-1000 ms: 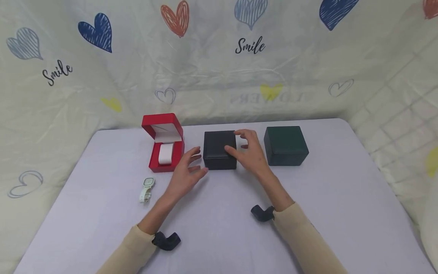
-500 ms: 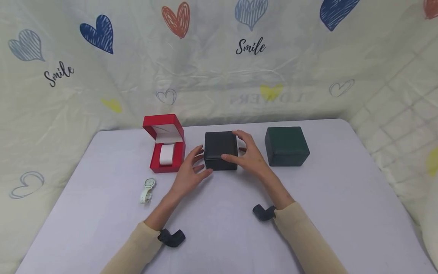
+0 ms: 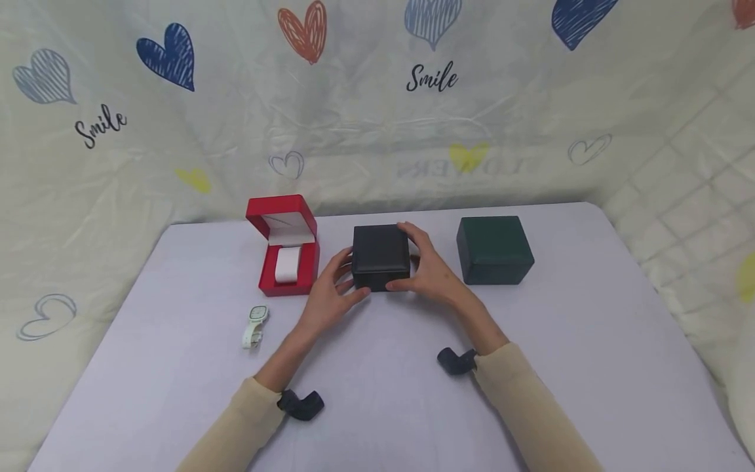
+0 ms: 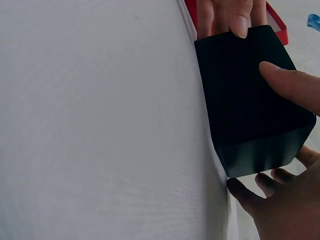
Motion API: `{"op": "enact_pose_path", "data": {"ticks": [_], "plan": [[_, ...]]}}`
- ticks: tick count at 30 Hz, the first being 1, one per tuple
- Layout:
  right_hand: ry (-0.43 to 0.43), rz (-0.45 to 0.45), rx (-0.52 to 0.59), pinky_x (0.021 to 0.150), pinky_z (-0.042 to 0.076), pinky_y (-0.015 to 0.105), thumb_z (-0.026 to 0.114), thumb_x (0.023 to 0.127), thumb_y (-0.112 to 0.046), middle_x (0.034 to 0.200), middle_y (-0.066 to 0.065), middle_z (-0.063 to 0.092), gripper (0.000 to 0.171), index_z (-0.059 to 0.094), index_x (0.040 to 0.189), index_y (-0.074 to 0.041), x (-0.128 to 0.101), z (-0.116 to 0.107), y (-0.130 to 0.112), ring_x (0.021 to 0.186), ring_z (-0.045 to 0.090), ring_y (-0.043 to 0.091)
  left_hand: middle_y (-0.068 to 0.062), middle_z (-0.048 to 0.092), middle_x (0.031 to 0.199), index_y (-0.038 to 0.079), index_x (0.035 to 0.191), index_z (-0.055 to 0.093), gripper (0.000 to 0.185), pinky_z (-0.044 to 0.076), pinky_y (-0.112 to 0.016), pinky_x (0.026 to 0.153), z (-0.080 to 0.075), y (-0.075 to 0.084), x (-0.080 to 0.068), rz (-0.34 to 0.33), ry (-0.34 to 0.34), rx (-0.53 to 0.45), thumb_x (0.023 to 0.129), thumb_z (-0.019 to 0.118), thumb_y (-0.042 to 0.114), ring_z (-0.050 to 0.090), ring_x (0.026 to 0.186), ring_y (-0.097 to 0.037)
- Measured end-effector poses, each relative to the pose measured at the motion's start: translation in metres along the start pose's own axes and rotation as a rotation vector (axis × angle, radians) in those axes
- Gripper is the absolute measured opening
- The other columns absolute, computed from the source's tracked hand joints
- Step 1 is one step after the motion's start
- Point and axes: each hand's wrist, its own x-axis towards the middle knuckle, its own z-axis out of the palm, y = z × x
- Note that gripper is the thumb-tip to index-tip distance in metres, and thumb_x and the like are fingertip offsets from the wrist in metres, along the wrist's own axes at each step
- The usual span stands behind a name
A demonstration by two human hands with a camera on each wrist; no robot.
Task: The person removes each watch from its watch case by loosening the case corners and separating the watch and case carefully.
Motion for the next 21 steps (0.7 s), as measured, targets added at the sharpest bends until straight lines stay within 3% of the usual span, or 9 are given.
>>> {"op": "enact_pose_path", "data": {"ticks": [9,21], "plan": [[-0.008,-0.028,0.029,0.124,0.028,0.068,0.089,0.076,-0.001,0.169,0.019,0.020,0.116,0.016,0.166,-0.012,0.0032,-0.0004,0.0023,0.160,0.018,0.040,-0.006,0.044,0.162,0.019,0.162,0.035,0.090,0.055,-0.043,0.109,-0.0010,-0.0022,0.0029,0.036,-0.010,-0.026,0.087,0.082,0.002,0.051,0.145,-0.028],[0.005,-0.010,0.015,0.122,0.032,0.069,0.091,0.075,-0.003,0.165,0.019,0.024,0.116,0.021,0.167,-0.018,0.0036,-0.0016,0.0025,0.158,0.022,0.041,-0.009,0.050,0.156,0.019,0.162,0.036,0.091,0.060,-0.041,0.100,-0.0003,-0.0034,0.0071,0.066,0.021,0.063,0.086,0.083,0.001,0.056,0.140,-0.029]]}}
